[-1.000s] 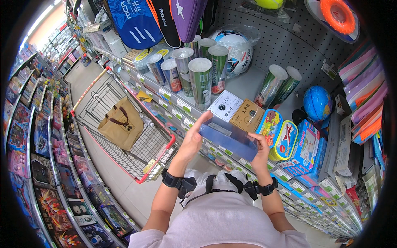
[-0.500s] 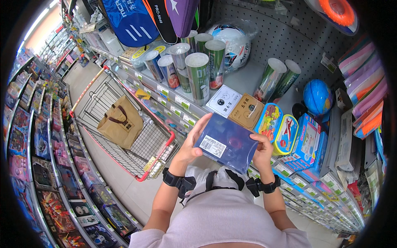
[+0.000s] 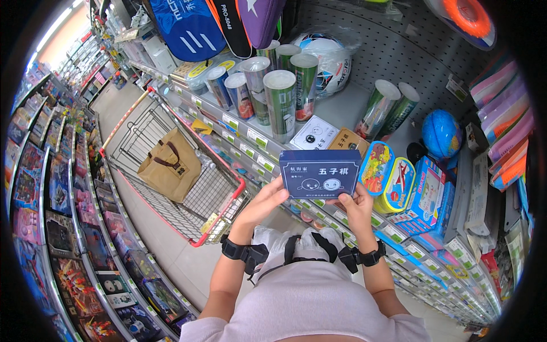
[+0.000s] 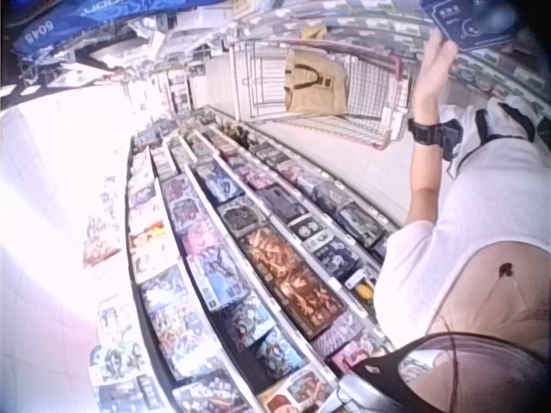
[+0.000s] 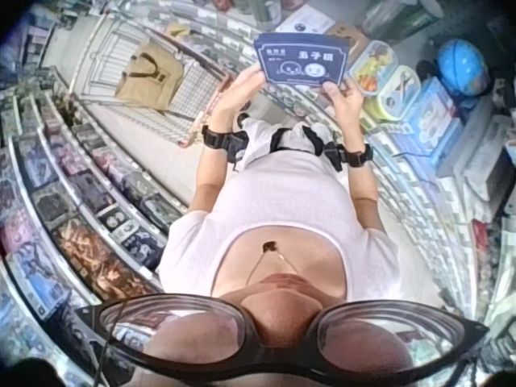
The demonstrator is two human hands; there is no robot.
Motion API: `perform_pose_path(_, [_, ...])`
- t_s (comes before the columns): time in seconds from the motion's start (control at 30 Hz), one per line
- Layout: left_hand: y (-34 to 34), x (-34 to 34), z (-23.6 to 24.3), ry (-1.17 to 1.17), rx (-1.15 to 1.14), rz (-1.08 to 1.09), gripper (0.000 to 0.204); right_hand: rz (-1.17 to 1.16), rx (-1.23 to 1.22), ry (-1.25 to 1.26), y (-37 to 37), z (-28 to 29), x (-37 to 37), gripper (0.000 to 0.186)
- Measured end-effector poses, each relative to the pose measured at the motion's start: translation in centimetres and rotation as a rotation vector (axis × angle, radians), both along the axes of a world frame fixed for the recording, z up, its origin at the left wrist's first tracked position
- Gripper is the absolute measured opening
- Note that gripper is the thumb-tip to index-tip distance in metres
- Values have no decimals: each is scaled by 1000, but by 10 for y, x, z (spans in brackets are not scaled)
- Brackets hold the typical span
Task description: The person selects multiple boxed items from a supermarket shelf one by one, turning each one over to see the back before placing it into the shopping cart.
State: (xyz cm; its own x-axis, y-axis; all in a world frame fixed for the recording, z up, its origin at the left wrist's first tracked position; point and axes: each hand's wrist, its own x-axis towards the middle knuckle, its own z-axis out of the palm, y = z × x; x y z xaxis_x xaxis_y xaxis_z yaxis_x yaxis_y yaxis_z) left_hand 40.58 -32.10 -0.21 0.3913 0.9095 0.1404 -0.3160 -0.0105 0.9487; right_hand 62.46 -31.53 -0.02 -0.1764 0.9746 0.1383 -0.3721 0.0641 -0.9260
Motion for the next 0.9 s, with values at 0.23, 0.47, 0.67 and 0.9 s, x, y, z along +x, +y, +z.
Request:
perform_pose_path(0.23, [-10,1,12,212,-114,203,44,38,-37,-9,7,-10,-6,25])
perform_pose_path(0.47, [-15,-4,-23,-387,-460,277,37,369,98,-289,1,13,-20,36])
perform_pose_path(0.67, [-27,-12,-46,-982,-805,-164,35,569,46,-209,16,4,-45,35])
perform_pose_path(0.9, [-39,-32,-47,-1290,-806,-148,29,554,-88,-275,26,-9,-82,17])
